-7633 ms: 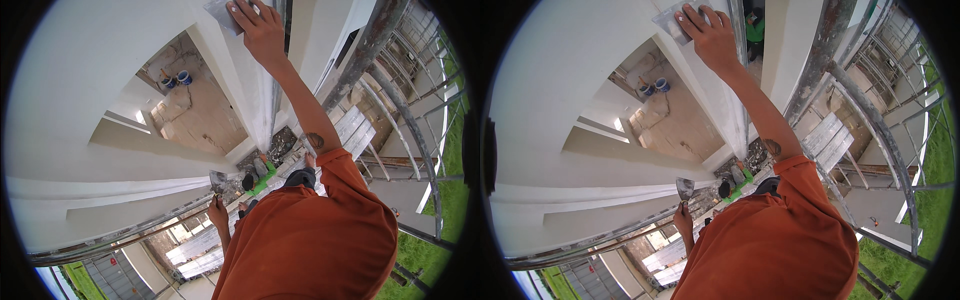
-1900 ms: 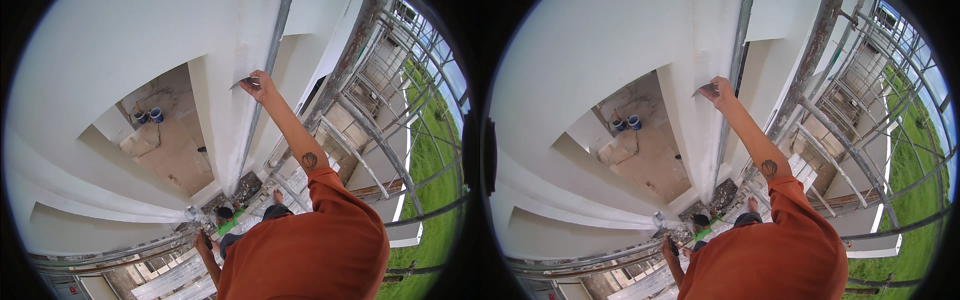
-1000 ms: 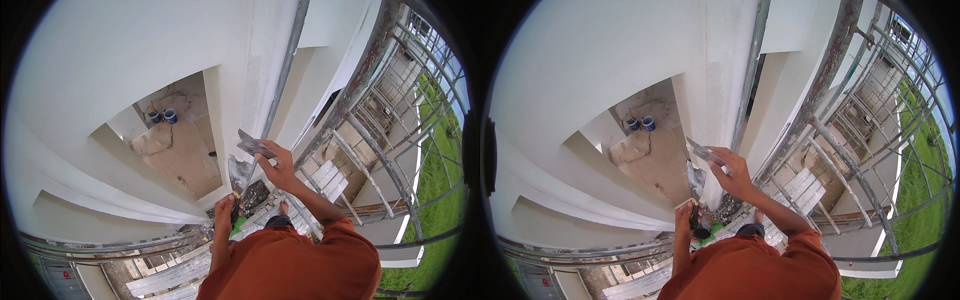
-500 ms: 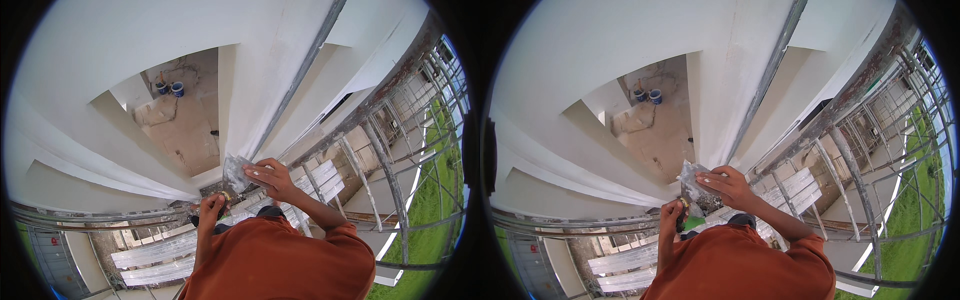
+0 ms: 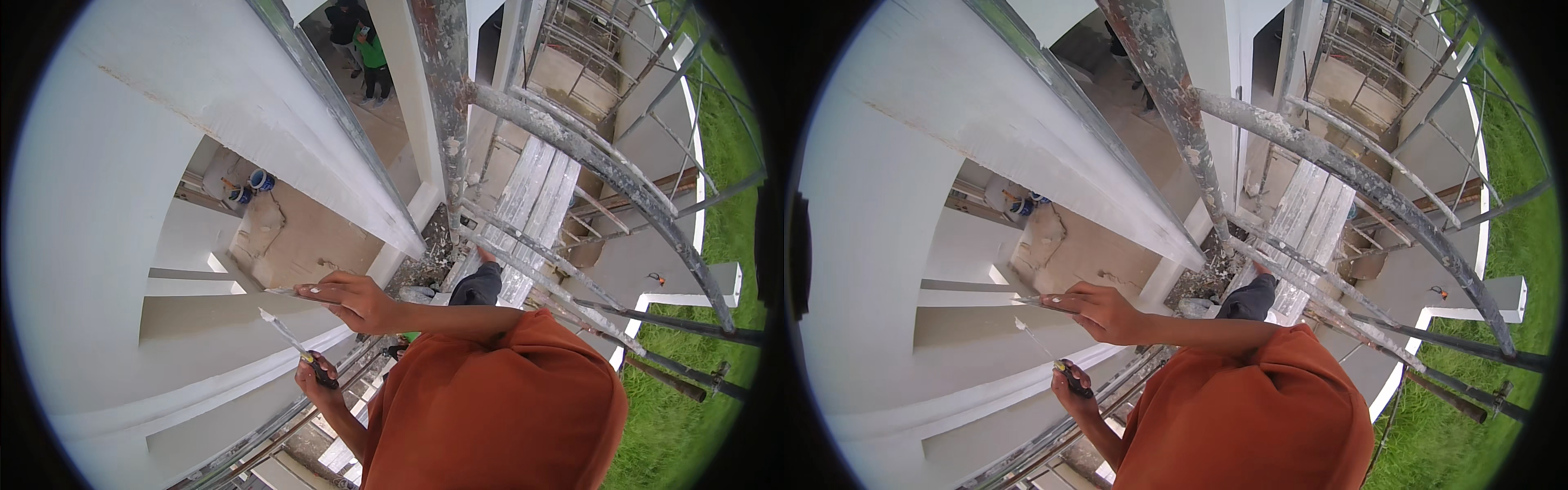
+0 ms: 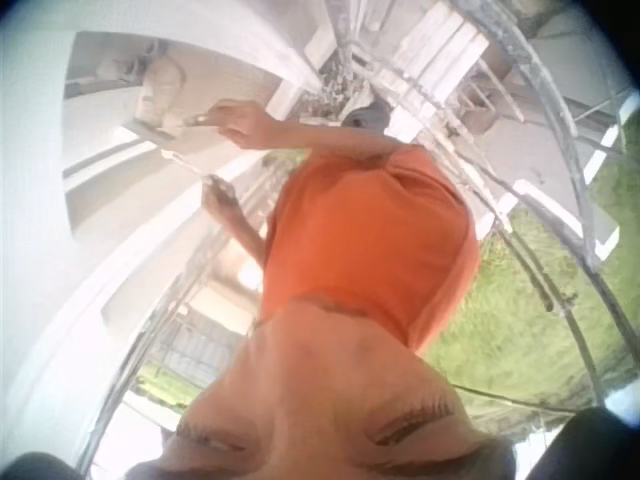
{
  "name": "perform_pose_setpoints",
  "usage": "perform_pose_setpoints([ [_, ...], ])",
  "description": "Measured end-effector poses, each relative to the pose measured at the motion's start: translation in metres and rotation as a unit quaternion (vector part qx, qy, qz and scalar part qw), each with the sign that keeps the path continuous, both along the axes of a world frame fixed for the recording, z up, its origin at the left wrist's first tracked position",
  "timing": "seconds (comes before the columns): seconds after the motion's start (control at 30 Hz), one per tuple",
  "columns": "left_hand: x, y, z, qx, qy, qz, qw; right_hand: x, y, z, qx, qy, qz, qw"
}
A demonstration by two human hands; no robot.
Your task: The person applies plaster to a vertical wall surface using a trowel and a hawk. They repeatedly scoop plaster from the hawk and smooth it onto the wall in upward strokes while standing on scaffolding.
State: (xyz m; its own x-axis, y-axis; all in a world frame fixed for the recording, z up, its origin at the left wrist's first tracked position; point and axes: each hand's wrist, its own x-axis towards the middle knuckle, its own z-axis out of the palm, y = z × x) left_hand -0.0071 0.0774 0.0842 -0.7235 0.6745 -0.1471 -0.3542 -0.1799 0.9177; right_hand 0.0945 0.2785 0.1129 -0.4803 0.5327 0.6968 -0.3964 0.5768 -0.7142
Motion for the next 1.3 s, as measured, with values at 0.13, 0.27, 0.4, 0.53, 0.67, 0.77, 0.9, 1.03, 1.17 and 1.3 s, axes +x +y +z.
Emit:
perform_pose_setpoints([
  [0.13,-0.003,0.008,0.006,-0.032,0.013,-0.051,0.998,-0.004,0.008,-0.046,0.131,-0.094,0.021,0.987],
  [0.27,-0.008,0.015,0.012,-0.019,0.042,-0.083,0.995,0.024,0.024,-0.150,0.081,-0.296,0.084,0.948],
  [0.4,0.008,0.017,0.004,0.003,-0.020,-0.031,0.999,0.037,0.026,-0.203,-0.251,-0.308,-0.007,0.918],
  [0.53,0.012,0.012,-0.008,-0.023,-0.032,-0.013,0.999,0.033,0.049,-0.260,-0.557,-0.152,-0.014,0.816],
  [0.67,0.012,0.000,-0.023,-0.099,0.030,0.036,0.994,0.039,0.059,-0.215,-0.604,-0.119,-0.032,0.788],
  [0.77,0.009,0.000,-0.028,-0.134,0.068,0.053,0.987,0.046,0.057,-0.217,-0.606,-0.123,-0.031,0.785],
  [0.9,0.007,0.006,-0.030,-0.148,0.094,0.053,0.983,0.055,0.041,-0.243,-0.606,-0.159,-0.020,0.779],
  [1.03,0.009,0.009,-0.025,-0.146,0.102,0.054,0.982,0.059,0.017,-0.224,-0.625,-0.199,-0.015,0.755],
  [1.17,0.010,0.008,-0.029,-0.149,0.091,0.044,0.984,0.056,0.010,-0.248,-0.586,-0.204,0.017,0.784],
  [1.3,0.009,0.002,-0.030,-0.146,0.083,0.061,0.984,0.044,0.018,-0.243,-0.436,-0.279,0.001,0.856],
])
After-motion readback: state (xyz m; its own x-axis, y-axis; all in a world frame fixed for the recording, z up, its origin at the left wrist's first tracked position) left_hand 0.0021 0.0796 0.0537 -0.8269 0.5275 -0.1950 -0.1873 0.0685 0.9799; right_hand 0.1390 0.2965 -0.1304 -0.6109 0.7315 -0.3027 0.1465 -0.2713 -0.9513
